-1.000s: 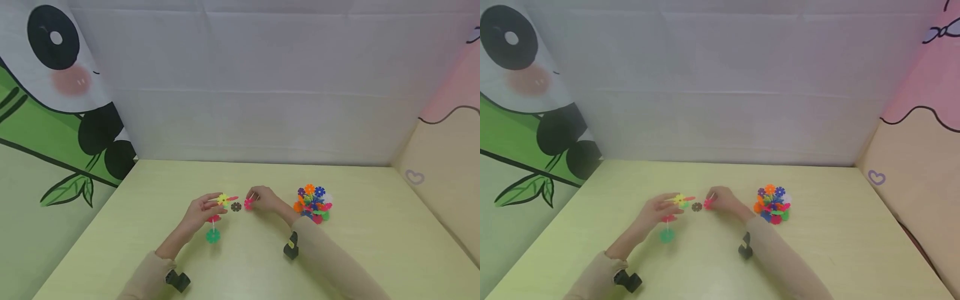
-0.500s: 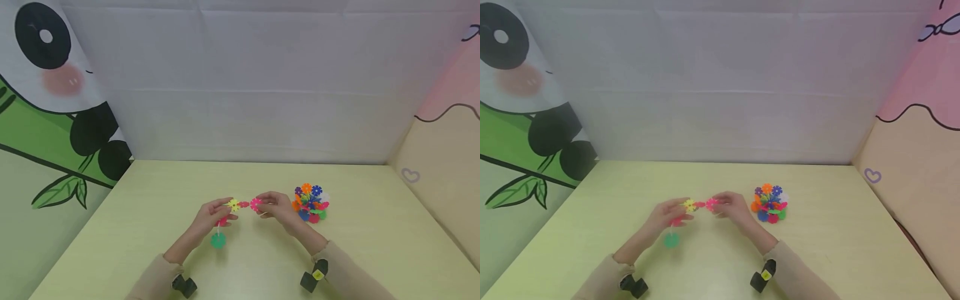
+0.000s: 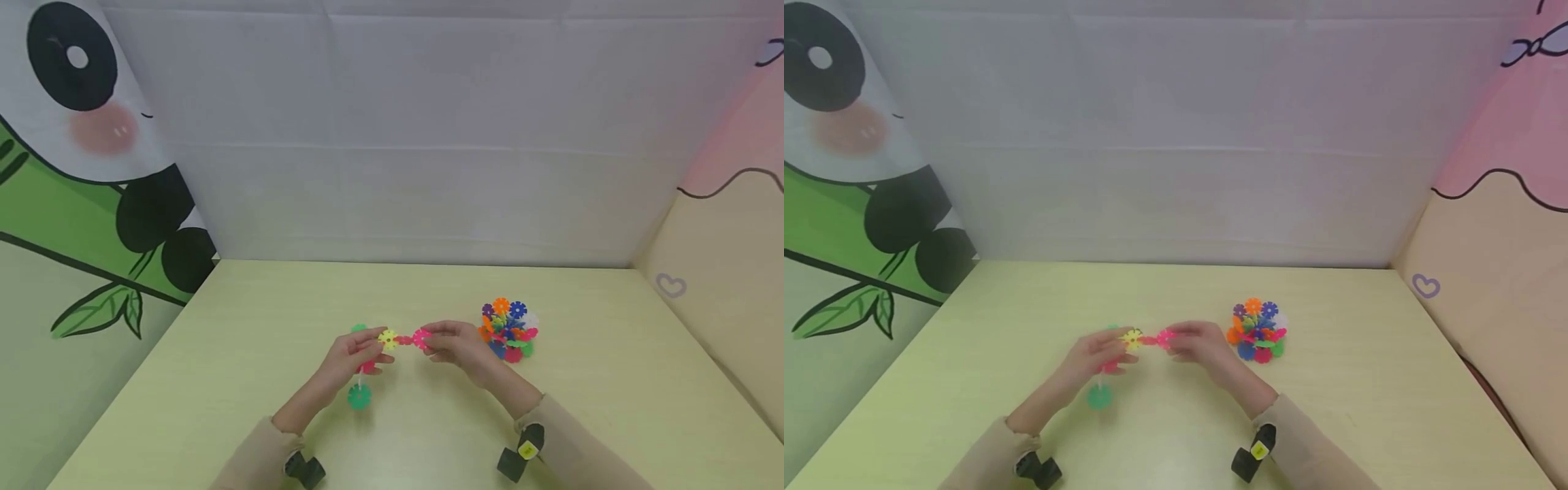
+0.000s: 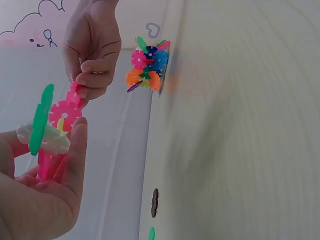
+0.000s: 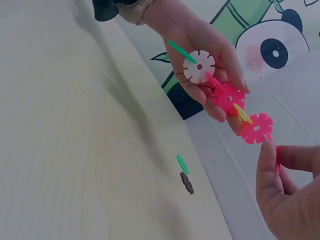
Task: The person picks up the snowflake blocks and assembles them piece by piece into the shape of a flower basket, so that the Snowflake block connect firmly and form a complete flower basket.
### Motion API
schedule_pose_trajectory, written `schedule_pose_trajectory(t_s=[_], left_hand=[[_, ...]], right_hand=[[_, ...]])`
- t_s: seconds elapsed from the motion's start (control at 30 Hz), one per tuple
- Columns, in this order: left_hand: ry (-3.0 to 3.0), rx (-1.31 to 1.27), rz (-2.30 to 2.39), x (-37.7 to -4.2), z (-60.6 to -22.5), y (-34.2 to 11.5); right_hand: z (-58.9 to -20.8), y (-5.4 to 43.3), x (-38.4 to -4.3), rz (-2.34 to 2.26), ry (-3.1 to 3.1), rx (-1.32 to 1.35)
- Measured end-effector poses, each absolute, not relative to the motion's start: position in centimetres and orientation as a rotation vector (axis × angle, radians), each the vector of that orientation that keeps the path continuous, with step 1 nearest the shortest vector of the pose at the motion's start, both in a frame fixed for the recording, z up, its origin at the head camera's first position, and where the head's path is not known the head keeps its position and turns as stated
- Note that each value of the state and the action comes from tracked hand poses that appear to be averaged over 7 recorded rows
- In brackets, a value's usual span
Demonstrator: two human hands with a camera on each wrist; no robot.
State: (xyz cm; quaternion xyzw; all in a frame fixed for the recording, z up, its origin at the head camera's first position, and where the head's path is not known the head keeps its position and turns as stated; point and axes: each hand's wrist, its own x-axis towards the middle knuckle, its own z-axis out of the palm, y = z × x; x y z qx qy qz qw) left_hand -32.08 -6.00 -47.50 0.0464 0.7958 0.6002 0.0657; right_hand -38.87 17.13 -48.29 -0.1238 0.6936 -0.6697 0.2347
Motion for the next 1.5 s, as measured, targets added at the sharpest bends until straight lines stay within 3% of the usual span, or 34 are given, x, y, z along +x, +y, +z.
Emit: schedule_pose_trajectory(t_s=[0.87,1.17,1.5], left_hand=[[2.504,0.168,1.812,-32.1,-46.8,-4.2],[2.528,-0.024,1.861,-33.0,-45.2,-7.7],[2.528,-0.283,1.938,-32.9,-44.3,-12.2]], right_hand=[[-47.6,15.7,-37.7,-2.021,2.128,-0.22],[-47.4,13.3,-40.9,-1.876,2.175,-0.615],[-51.1,9.2,-45.2,-1.562,2.211,-0.689]])
